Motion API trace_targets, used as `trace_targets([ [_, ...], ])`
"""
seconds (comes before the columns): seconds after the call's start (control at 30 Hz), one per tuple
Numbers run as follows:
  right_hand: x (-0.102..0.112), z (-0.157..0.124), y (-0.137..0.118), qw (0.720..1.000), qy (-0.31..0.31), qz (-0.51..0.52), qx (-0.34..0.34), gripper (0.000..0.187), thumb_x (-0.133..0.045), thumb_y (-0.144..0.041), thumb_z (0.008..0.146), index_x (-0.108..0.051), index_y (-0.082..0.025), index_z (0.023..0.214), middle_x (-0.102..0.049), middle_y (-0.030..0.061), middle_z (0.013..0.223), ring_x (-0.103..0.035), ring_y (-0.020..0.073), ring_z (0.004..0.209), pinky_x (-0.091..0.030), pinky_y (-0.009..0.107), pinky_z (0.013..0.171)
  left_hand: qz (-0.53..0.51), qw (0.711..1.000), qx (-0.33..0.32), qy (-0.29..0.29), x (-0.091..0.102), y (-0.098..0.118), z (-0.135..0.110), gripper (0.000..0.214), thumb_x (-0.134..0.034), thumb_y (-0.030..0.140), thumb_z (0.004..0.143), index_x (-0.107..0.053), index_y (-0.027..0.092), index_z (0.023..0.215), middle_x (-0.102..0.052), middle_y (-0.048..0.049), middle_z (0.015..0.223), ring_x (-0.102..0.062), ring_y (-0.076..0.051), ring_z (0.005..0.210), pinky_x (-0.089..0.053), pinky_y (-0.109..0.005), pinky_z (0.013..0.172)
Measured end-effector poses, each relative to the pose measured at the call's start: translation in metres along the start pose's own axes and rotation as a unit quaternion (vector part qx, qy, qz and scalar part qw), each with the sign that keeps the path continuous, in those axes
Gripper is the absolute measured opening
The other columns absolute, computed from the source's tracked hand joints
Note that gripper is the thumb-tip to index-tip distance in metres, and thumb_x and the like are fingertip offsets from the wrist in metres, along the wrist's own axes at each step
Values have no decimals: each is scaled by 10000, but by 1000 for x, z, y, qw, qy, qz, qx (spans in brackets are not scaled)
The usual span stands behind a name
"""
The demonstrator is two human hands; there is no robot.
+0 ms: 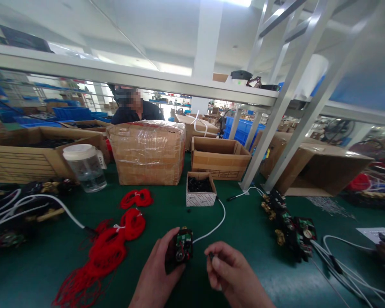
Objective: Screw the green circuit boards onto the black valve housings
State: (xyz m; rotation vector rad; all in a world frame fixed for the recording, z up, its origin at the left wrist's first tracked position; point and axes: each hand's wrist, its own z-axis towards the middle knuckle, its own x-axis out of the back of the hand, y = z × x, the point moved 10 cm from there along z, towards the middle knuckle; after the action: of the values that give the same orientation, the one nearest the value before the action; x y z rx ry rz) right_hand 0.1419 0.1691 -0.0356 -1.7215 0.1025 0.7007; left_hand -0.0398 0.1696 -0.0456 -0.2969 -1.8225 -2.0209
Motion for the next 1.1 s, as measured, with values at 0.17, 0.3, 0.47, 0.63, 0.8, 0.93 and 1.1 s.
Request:
trace_targets([
  [0.17, -1, 0, 4, 999, 8, 21, -36, 369, -903, -435, 716, -745, -178, 929, -714, 52, 793, -635, 105, 565, -355, 178, 482, -13, 1000, -3, 17, 2, 1, -1, 692, -644, 127, 696, -552, 301, 1359, -652, -51, 1326, -651, -260, 1199, -521, -435, 1049],
  [0.3, 2, 3, 1, 999, 25, 0, -37, 395, -932, -405, 676, -782, -168, 954, -718, 64, 786, -627, 107, 581, -373, 191, 512, -23, 1000, -5, 14, 0, 1, -1, 698, -630, 106, 702, -544, 313, 1364, -638, -46, 1340, -635, -257, 1220, -496, -445, 1074],
  [0.47, -4, 5, -5, 999, 27, -17, -29, 384, -919, -392, 682, -791, -167, 965, -701, 55, 776, -566, 96, 588, -376, 217, 560, -23, 1000, 4, 4, 0, 3, -2, 707, -614, 84, 703, -530, 309, 1368, -623, -45, 1356, -607, -245, 1257, -471, -432, 1099],
  [0.63, -3, 14, -15, 992, 32, -119, -2, 289, -855, -386, 736, -736, -195, 918, -688, 24, 780, -562, 117, 610, -376, 238, 591, -32, 999, 16, 2, 0, 4, -2, 707, -616, 82, 695, -541, 320, 1357, -622, -31, 1357, -606, -241, 1255, -459, -421, 1108],
  [0.8, -6, 30, -30, 944, 1, -326, 49, 105, -729, -305, 806, -705, -218, 859, -630, -9, 784, -597, 155, 654, -429, 272, 620, -43, 999, 32, -8, 0, 7, 0, 679, -636, 86, 682, -584, 319, 1317, -644, -28, 1304, -640, -238, 1179, -499, -399, 1046],
  [0.93, -30, 33, -48, 855, -47, -497, 141, 150, -609, -154, 867, -714, -248, 919, -620, 1, 864, -606, 167, 767, -446, 275, 689, -58, 998, 39, -7, 2, 12, 1, 683, -625, 50, 653, -610, 316, 1282, -659, -21, 1279, -657, -226, 1141, -520, -366, 1007],
  [1.1, -60, 31, -48, 794, -117, -574, 162, 203, -570, -112, 922, -715, -252, 952, -625, 27, 960, -615, 175, 868, -457, 277, 770, -59, 998, 39, -4, 4, 13, 2, 691, -640, 48, 642, -624, 320, 1278, -666, -23, 1282, -640, -229, 1174, -492, -371, 1045],
])
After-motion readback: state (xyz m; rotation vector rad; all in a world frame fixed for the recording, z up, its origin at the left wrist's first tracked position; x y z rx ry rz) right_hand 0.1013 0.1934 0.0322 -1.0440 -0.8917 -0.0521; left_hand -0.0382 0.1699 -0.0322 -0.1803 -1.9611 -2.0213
